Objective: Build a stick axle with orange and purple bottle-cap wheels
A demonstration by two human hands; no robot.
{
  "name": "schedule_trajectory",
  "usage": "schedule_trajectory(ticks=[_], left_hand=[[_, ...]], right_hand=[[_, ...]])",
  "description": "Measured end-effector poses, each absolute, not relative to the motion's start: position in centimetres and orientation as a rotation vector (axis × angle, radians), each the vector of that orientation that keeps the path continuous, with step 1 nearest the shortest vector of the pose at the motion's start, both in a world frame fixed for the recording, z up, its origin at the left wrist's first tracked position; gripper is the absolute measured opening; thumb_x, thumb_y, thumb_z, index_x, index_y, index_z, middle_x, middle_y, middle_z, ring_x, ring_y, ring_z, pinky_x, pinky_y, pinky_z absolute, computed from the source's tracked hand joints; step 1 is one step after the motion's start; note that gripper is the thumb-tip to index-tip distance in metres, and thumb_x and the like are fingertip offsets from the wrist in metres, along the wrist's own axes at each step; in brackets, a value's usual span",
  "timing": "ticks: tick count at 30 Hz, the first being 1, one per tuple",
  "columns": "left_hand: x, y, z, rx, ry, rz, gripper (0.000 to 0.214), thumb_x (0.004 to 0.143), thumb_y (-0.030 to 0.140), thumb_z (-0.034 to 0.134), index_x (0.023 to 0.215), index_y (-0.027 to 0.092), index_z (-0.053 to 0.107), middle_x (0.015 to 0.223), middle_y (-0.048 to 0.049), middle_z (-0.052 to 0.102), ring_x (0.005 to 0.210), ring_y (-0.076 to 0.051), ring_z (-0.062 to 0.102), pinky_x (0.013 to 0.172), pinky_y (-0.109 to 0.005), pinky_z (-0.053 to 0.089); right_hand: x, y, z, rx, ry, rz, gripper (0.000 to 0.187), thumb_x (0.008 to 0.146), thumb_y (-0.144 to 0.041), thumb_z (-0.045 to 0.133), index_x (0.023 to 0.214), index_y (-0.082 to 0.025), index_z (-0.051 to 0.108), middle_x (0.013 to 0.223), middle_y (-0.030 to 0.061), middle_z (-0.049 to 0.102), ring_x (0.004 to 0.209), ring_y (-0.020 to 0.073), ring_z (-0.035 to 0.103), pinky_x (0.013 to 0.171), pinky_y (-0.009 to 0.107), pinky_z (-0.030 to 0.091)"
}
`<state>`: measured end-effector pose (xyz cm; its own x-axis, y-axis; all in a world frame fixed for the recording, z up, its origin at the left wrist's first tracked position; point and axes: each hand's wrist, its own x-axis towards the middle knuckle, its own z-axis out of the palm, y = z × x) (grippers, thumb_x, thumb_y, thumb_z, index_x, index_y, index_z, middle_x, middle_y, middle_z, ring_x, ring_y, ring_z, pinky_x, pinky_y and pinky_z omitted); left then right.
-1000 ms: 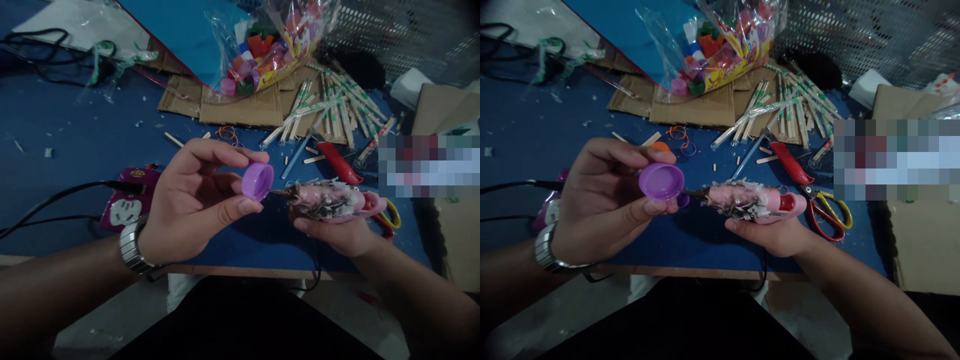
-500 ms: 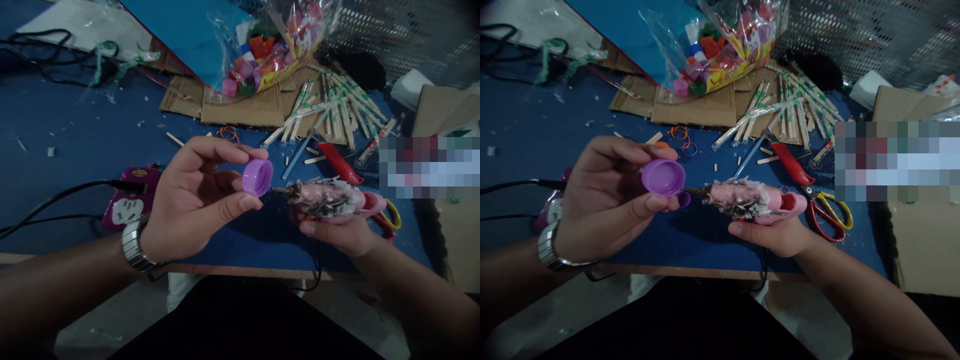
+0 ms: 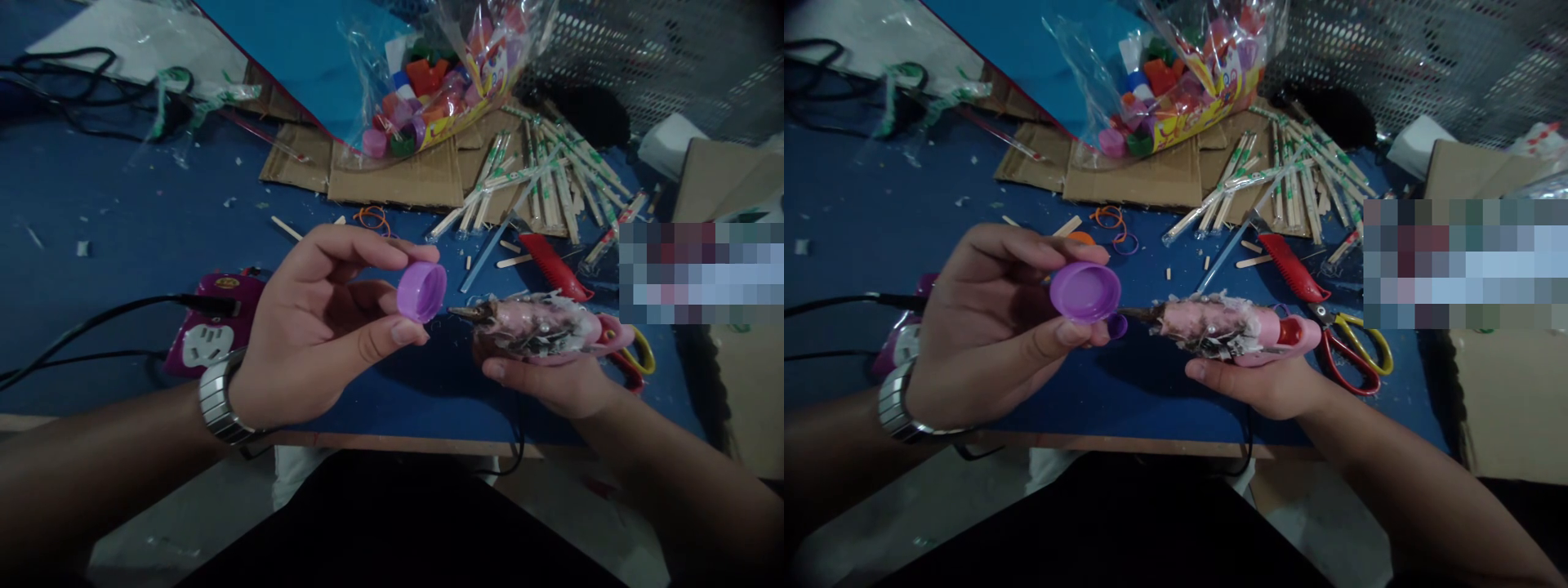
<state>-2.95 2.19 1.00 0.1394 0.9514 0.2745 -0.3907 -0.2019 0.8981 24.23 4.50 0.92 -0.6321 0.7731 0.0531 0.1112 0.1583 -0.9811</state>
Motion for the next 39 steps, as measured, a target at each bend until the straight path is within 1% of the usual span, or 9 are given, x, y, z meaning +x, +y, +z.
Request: schedule_trajectory(ticks=[4, 8, 15, 18, 21, 26, 29, 35, 39], left_hand=[[-2.91, 2.11, 1.02, 1.170, 0.652, 1.381, 0.045, 0.085, 0.010, 0.097, 0.119, 0.034, 0.079, 0.134, 0.0046, 0.081, 0.089, -0.013, 0.081, 0.082, -0.029, 0.075], [-2.97, 2.13, 1.00, 1.176, 0.641, 1.376, 0.045, 0.086, 0.012, 0.097, 0.119, 0.036, 0.079, 0.134, 0.0033, 0.081, 0.085, -0.013, 0.079, 0.076, -0.029, 0.075], [-3.05, 2.08, 1.12, 1.157, 0.661, 1.371, 0.042, 0.086, 0.015, 0.097, 0.117, 0.036, 0.080, 0.133, 0.0029, 0.081, 0.084, -0.013, 0.078, 0.072, -0.029, 0.073], [-3.00, 2.09, 1.08, 1.165, 0.654, 1.376, 0.041, 0.086, 0.016, 0.098, 0.116, 0.036, 0.080, 0.133, 0.0019, 0.082, 0.081, -0.014, 0.078, 0.068, -0.031, 0.072], [-3.02, 2.11, 0.93, 1.174, 0.631, 1.382, 0.045, 0.084, 0.013, 0.098, 0.118, 0.036, 0.080, 0.134, 0.0023, 0.082, 0.079, -0.014, 0.078, 0.070, -0.031, 0.073], [-3.16, 2.13, 0.80, 1.205, 0.655, 1.375, 0.043, 0.086, 0.017, 0.098, 0.119, 0.037, 0.078, 0.136, 0.0016, 0.081, 0.079, -0.014, 0.078, 0.070, -0.032, 0.074], [-3.19, 2.13, 0.79, 1.210, 0.652, 1.376, 0.044, 0.086, 0.015, 0.097, 0.120, 0.036, 0.078, 0.136, 0.0010, 0.081, 0.081, -0.014, 0.078, 0.070, -0.030, 0.073], [-3.14, 2.07, 0.85, 1.216, 0.658, 1.370, 0.042, 0.087, 0.017, 0.097, 0.120, 0.036, 0.078, 0.137, -0.0001, 0.080, 0.080, -0.014, 0.077, 0.071, -0.034, 0.072], [-3.07, 2.06, 0.97, 1.204, 0.650, 1.373, 0.042, 0.086, 0.017, 0.098, 0.118, 0.036, 0.079, 0.135, 0.0004, 0.081, 0.078, -0.015, 0.077, 0.069, -0.034, 0.072]], right_hand=[[23.98, 4.52, 1.24, -0.841, -1.879, 1.492, 0.006, 0.098, -0.025, 0.085, 0.101, -0.029, 0.082, 0.091, 0.0022, 0.080, 0.120, 0.0279, 0.080, 0.121, 0.045, 0.060], [23.93, 4.58, 1.49, -0.849, -1.950, 1.445, 0.011, 0.097, -0.019, 0.084, 0.098, -0.029, 0.081, 0.091, 0.0019, 0.081, 0.127, 0.0290, 0.078, 0.125, 0.047, 0.058], [24.03, 4.57, 1.27, -0.837, -1.948, 1.429, 0.012, 0.097, -0.018, 0.084, 0.102, -0.028, 0.081, 0.098, 0.0025, 0.084, 0.129, 0.0294, 0.078, 0.124, 0.050, 0.060], [24.02, 4.56, 1.22, -0.831, -1.926, 1.449, 0.009, 0.098, -0.020, 0.084, 0.102, -0.028, 0.081, 0.094, 0.0022, 0.082, 0.128, 0.0290, 0.079, 0.124, 0.049, 0.060], [23.99, 4.53, 1.28, -0.859, -1.887, 1.478, 0.004, 0.099, -0.026, 0.084, 0.098, -0.028, 0.080, 0.087, 0.0029, 0.078, 0.124, 0.0294, 0.079, 0.121, 0.047, 0.060], [23.97, 4.52, 1.32, -0.888, -1.886, 1.484, 0.012, 0.099, -0.032, 0.085, 0.091, -0.027, 0.078, 0.076, 0.0021, 0.070, 0.113, 0.0290, 0.079, 0.116, 0.046, 0.063], [24.05, 4.49, 1.16, -0.880, -1.896, 1.468, 0.010, 0.099, -0.033, 0.085, 0.093, -0.027, 0.078, 0.075, 0.0021, 0.069, 0.115, 0.0299, 0.079, 0.117, 0.047, 0.063], [24.29, 4.44, 0.81, -0.904, -1.905, 1.439, 0.008, 0.100, -0.036, 0.083, 0.102, -0.028, 0.081, 0.079, 0.0027, 0.073, 0.125, 0.0318, 0.077, 0.122, 0.053, 0.059], [24.22, 4.53, 0.94, -0.888, -1.890, 1.459, 0.006, 0.097, -0.029, 0.085, 0.095, -0.028, 0.080, 0.073, 0.0008, 0.069, 0.124, 0.0302, 0.078, 0.123, 0.050, 0.058]])
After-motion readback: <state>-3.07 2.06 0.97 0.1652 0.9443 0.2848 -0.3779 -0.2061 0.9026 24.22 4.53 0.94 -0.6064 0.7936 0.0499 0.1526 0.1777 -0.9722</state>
